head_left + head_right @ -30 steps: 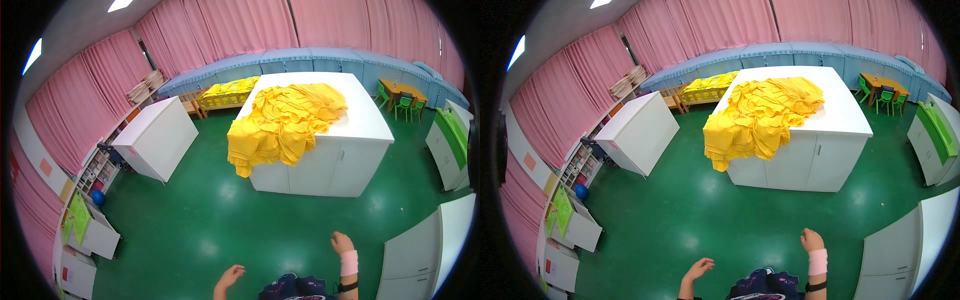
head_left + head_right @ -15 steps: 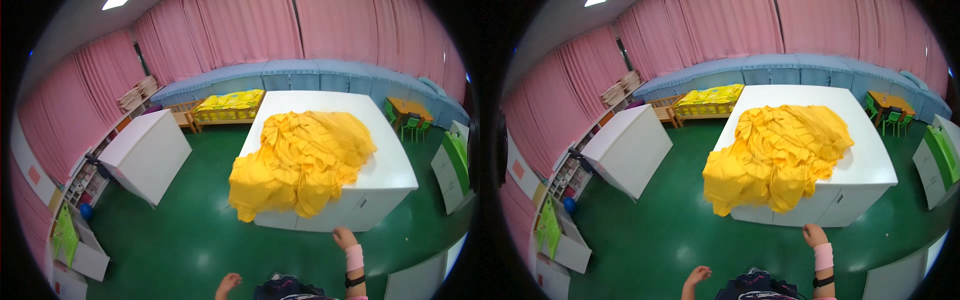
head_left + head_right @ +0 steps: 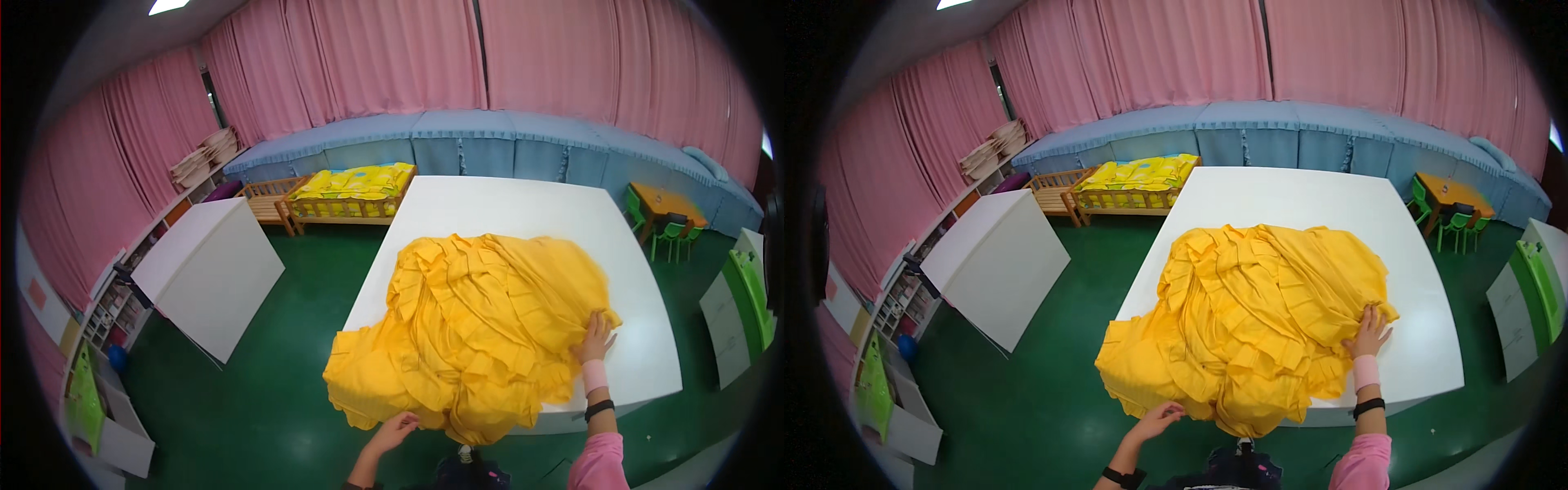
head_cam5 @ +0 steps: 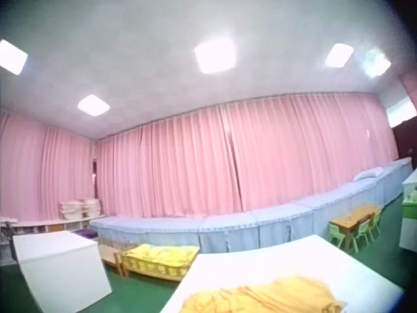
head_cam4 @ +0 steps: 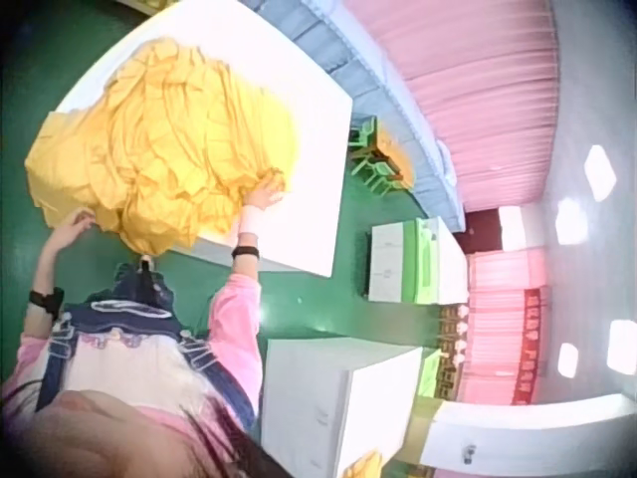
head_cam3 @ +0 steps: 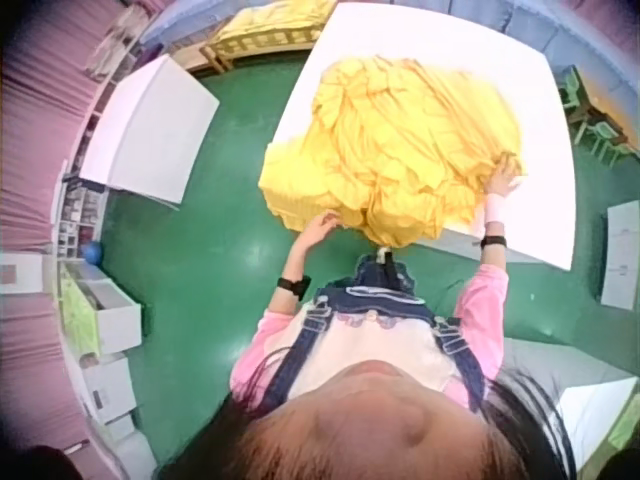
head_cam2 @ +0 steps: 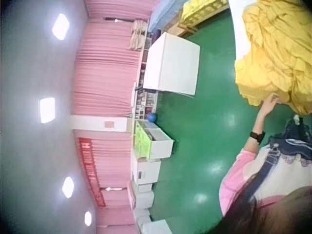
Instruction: Folding yellow linens on a table and organizing them into a storage cabinet.
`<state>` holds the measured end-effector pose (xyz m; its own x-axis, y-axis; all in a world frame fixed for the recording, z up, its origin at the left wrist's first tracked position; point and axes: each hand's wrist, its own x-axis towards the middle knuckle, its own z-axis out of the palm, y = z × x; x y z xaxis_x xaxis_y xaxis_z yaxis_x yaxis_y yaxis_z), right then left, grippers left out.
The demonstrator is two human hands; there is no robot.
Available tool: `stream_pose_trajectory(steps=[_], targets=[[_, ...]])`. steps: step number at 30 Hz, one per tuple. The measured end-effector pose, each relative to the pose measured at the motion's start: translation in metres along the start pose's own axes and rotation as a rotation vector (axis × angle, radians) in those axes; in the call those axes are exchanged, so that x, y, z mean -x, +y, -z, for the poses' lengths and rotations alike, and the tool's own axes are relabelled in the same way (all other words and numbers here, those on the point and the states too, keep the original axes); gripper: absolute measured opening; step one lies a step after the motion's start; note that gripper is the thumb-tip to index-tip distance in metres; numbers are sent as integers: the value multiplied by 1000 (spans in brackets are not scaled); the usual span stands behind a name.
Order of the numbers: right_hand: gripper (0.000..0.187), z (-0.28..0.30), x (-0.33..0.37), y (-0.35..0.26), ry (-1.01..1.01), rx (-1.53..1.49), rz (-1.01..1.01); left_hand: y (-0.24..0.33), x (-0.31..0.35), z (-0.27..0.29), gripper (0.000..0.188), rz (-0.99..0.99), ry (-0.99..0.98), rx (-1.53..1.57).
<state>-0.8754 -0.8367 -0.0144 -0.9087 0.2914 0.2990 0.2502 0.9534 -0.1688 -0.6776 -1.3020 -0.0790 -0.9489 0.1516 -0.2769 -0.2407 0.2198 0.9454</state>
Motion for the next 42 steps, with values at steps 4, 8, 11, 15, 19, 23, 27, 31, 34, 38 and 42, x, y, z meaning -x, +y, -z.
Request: stream_pose_trajectory(steps=[4,8,11,15,19,23,27,31,34,38,42], targets=[[58,-28,-75,32,24,-50,45,28,-43,-13,22,-29,-37,-15],[37,-13,-127,63,-48,-424,34,53,-75,-13,25,-37,-14,13],[20,25,-152,80,21,-938,-2,60,-96,-22,27,-208,-17,-31],[22,103,-155,141,403,-1247,-86,60,-115,-22,29,-233,-94,-256],[28,230,-67,162,597,-1601,-45,75,-129,-8,24,-30,-298,-170],[27,289,50,176,708,-1548,-143,104,-143,-16,23,227,-766,-184],[26,339,189,152,861,-1393,-273,93,-147,-55,23,73,-1026,-108],[26,367,314,143,994,-1283,-424,105,-134,-120,29,50,-1204,-119],[25,400,405,127,1124,-1173,-496,98,-124,-185,37,135,-1071,272],[25,445,523,120,1273,-1050,-554,79,-97,-292,41,576,-1081,323],[24,464,645,115,1377,-937,-656,22,-24,-407,36,581,-1016,292]])
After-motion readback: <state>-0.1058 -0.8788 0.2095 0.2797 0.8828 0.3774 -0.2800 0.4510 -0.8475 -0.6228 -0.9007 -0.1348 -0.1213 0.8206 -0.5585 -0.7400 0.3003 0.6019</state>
